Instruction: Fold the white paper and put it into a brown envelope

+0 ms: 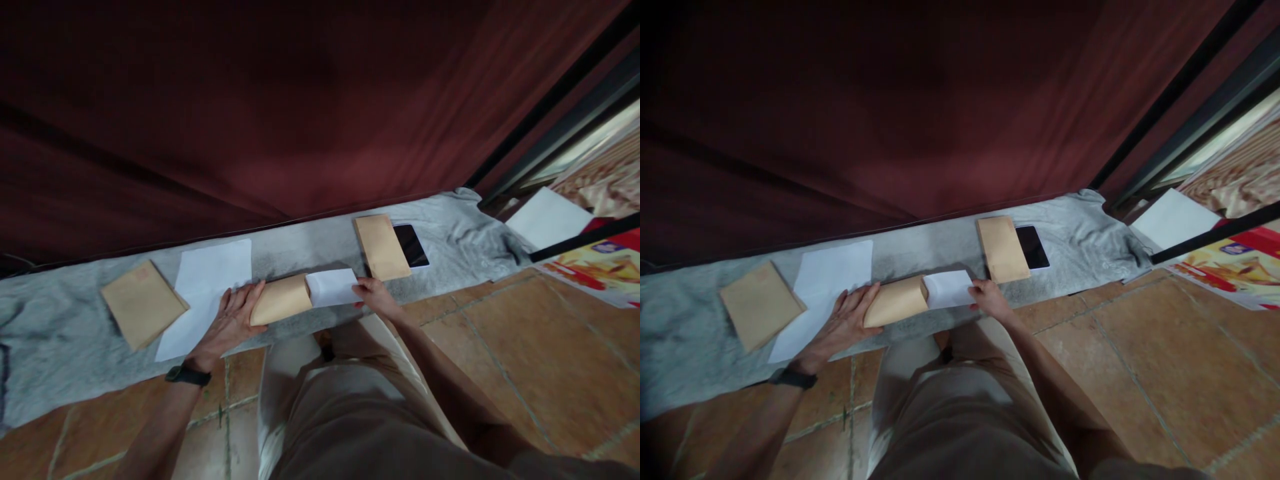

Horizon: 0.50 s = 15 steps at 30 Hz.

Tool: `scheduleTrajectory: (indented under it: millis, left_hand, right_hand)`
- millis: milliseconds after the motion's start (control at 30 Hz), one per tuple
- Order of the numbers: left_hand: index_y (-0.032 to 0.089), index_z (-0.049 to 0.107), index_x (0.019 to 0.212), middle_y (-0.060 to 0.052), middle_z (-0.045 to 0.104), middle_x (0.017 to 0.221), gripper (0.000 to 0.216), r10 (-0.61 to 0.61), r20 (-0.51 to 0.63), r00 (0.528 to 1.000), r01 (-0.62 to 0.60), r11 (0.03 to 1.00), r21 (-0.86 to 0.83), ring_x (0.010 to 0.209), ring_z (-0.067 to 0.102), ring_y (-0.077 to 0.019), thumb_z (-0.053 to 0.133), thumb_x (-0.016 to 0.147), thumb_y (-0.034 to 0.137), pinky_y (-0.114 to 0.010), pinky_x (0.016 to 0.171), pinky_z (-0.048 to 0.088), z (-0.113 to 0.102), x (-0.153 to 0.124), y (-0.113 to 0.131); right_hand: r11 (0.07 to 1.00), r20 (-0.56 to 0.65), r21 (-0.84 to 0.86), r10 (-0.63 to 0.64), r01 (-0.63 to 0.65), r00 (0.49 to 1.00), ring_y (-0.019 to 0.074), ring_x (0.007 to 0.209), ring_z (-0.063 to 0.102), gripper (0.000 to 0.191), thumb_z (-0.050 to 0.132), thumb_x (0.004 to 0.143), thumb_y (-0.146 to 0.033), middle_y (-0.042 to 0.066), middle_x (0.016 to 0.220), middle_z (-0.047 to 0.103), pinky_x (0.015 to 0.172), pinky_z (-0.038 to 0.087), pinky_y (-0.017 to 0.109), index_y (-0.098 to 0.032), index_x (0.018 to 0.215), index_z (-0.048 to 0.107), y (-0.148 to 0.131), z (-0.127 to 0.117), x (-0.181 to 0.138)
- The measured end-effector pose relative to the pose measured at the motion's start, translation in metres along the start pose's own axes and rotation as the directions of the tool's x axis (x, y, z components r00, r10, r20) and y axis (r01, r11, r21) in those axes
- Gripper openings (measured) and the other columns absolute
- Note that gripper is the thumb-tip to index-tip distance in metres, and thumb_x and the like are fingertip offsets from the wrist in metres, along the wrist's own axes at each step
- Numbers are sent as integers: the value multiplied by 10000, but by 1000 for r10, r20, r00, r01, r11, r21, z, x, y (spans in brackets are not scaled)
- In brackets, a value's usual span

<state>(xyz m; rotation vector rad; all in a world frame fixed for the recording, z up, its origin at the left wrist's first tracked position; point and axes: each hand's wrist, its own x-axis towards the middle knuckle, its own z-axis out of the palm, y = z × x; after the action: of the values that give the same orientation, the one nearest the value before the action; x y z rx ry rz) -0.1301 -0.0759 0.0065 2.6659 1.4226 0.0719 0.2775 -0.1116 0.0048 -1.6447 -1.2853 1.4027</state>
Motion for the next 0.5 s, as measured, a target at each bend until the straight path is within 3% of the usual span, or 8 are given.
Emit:
scheduleTrajectory:
  millis: [500]
  left_hand:
    - [253,118,1653,-159,467,1520,1088,43,71,997,-39,997,-66,1431,419,-365,725,795,535,-590,1241,168,-1,13,7]
  right_hand:
    - [998,70,56,29,-33,997,101,470,548,307,573,920,-370,-20,581,607,433,444,186,-188,678,622,6,49,15]
